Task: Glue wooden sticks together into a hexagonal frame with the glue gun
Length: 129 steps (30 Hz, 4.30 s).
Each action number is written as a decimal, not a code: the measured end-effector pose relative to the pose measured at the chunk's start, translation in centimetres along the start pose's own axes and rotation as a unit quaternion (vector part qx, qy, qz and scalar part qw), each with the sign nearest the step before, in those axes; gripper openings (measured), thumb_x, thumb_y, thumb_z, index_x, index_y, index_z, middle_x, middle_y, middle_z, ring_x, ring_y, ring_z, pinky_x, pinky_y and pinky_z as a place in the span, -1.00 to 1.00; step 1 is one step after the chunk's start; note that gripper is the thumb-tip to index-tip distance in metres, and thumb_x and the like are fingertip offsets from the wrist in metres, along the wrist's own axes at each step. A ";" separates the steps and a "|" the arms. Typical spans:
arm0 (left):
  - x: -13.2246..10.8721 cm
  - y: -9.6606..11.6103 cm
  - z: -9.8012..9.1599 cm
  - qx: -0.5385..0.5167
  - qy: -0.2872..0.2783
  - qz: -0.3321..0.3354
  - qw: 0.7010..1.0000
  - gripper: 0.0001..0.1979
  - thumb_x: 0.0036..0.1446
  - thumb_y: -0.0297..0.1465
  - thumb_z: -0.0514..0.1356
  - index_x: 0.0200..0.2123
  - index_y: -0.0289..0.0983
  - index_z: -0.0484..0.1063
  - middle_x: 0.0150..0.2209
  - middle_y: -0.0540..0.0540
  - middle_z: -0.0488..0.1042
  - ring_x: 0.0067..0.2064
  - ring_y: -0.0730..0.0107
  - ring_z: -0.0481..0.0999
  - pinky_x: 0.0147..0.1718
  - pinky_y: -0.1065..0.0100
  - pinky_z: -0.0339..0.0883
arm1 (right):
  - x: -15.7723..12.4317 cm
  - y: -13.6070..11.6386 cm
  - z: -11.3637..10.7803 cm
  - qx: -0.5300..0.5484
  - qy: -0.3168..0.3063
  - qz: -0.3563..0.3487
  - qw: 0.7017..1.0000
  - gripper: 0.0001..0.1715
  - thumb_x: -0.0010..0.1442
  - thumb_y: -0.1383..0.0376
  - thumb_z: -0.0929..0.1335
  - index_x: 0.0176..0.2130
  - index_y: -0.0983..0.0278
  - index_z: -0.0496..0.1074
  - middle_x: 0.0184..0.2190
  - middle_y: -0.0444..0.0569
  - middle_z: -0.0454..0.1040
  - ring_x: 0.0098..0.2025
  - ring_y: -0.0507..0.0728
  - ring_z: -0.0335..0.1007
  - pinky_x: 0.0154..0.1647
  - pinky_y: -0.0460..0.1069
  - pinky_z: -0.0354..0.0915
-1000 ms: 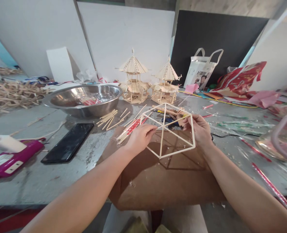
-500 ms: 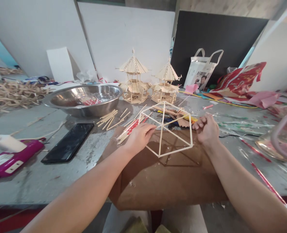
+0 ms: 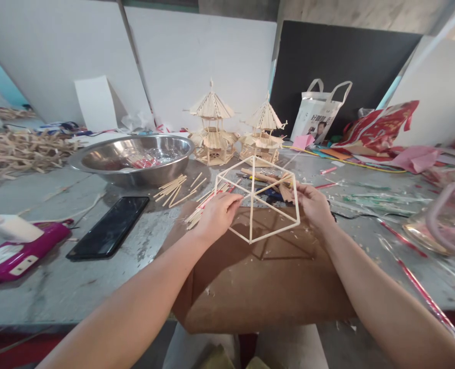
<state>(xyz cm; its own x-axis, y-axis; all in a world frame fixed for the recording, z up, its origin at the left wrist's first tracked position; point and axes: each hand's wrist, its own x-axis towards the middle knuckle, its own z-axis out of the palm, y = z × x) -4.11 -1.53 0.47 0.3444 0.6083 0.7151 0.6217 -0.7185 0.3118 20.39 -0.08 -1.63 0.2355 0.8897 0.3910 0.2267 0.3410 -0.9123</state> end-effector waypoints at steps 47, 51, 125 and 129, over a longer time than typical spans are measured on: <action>-0.1 0.9 -1.3 0.067 -0.328 -0.055 0.941 -0.75 0.00 -0.52 0.02 -0.29 -0.22 0.43 -0.34 -0.07 0.50 -0.32 0.33 0.47 -0.34 0.39 0.28 | -0.9 -4.2 -4.7 0.091 -0.008 0.146 0.985 -0.67 -0.10 0.09 0.35 -0.36 0.25 0.42 -0.37 -0.08 0.46 -0.36 0.01 0.36 -0.37 -0.09 0.29; -0.2 1.0 -1.4 0.084 -0.390 -0.088 0.913 -0.73 0.03 -0.48 -0.01 -0.23 -0.22 0.40 -0.28 -0.12 0.48 -0.24 0.27 0.45 -0.28 0.33 0.26 | -0.5 -3.6 -4.6 0.124 -0.025 0.190 0.974 -0.72 -0.11 0.13 0.37 -0.37 0.23 0.42 -0.40 -0.12 0.45 -0.41 -0.02 0.35 -0.43 -0.14 0.28; 8.8 6.9 2.7 -0.565 -0.257 -0.390 0.680 -0.89 0.06 -0.42 0.08 -0.34 -0.34 0.33 -0.40 -0.10 0.47 -0.48 0.49 0.46 -0.44 0.39 0.31 | -4.1 -11.2 -7.0 -0.473 -0.030 -0.151 0.868 -0.70 0.06 0.13 0.23 -0.24 0.13 0.41 -0.43 -0.07 0.47 -0.35 0.17 0.35 -0.22 0.12 0.15; 8.2 8.2 2.5 -0.636 -0.289 -0.364 0.616 -0.72 0.04 -0.21 0.07 -0.29 -0.30 0.32 -0.44 -0.05 0.44 -0.47 0.50 0.42 -0.43 0.40 0.30 | -3.5 -9.9 -2.2 -0.470 -0.070 -0.191 0.859 -0.73 0.04 0.18 0.25 -0.23 0.12 0.43 -0.34 -0.02 0.47 -0.26 0.20 0.31 -0.22 0.10 0.11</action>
<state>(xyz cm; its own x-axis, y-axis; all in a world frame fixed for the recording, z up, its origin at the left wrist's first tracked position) 5.56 -1.59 7.36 0.7211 0.6803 -0.1312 -0.1680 0.3554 0.9195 19.42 -7.22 6.31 -0.1270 0.8174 0.5619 0.9402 0.2797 -0.1944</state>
